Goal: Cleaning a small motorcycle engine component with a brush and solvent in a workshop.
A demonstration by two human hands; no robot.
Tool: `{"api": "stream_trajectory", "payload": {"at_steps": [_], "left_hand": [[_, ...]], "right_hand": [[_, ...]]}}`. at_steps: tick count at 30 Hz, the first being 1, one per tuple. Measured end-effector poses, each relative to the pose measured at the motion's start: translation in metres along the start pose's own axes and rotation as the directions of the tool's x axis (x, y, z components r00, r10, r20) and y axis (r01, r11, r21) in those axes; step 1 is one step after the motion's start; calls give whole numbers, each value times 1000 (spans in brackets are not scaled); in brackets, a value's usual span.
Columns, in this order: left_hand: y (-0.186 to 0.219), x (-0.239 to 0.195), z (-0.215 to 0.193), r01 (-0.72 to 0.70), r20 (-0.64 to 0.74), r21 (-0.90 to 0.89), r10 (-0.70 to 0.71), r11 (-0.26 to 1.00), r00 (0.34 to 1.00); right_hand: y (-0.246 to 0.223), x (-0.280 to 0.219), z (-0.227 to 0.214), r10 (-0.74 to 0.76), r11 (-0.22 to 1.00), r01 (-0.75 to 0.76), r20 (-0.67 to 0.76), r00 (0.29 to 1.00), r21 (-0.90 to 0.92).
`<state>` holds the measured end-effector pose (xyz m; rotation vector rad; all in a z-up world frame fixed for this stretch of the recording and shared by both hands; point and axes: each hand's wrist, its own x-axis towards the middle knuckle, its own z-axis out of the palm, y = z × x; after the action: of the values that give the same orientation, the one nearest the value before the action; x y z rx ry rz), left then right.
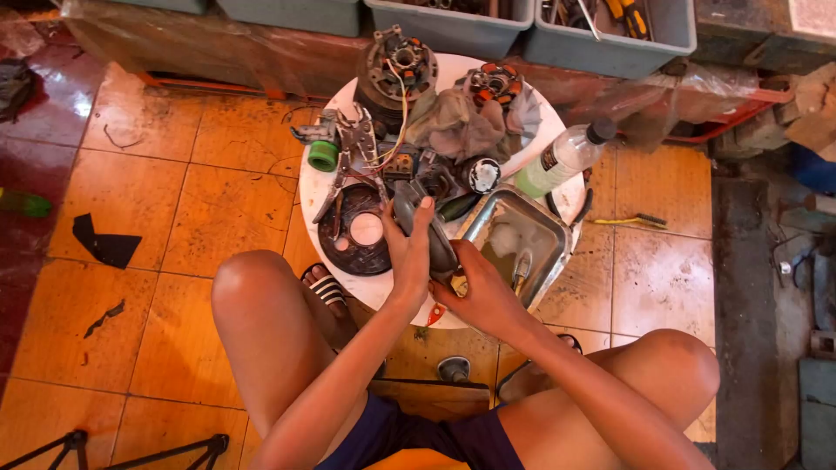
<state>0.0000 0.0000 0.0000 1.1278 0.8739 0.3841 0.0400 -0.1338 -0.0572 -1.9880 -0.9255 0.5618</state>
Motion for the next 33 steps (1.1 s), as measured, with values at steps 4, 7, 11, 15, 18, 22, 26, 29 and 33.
{"api": "stream_trajectory", "payload": {"at_steps": [4, 7, 11, 15, 18, 22, 26, 29, 33], "left_hand": [[9, 5, -22, 53, 5, 19, -53, 998, 999], [-1, 18, -41, 92, -37, -12, -93, 996, 995], [-16, 45, -72, 174, -106, -228, -202, 958, 974], [-34, 74, -106, 339, -108, -257, -376, 905, 920], [-19, 62, -112, 304, -104, -202, -328, 931, 939], [-22, 59, -117, 282, -155, -166, -307, 945, 939], [-73, 87, -125, 241, -254, -71, -251, 968, 934], [-55, 85, -121, 223, -263, -39, -226, 974, 938], [-14, 61, -108, 231, -249, -12, -226, 973, 942]], "right_hand": [[-1, 13, 17, -38, 999, 38, 25, 999, -8], [-18, 26, 21, -101, 989, 98, 17, 995, 113], [8, 48, 34, -133, 901, 61, 139, 981, 430], [44, 68, 48, -159, 842, -5, 258, 953, 539], [41, 77, 61, -122, 841, -73, 320, 940, 536], [60, 91, 74, -30, 838, -121, 266, 963, 532], [71, 85, 88, 128, 890, -211, 223, 966, 404], [71, 90, 97, 190, 908, -246, 189, 963, 339], [67, 93, 106, 262, 924, -293, 149, 953, 247]]}}
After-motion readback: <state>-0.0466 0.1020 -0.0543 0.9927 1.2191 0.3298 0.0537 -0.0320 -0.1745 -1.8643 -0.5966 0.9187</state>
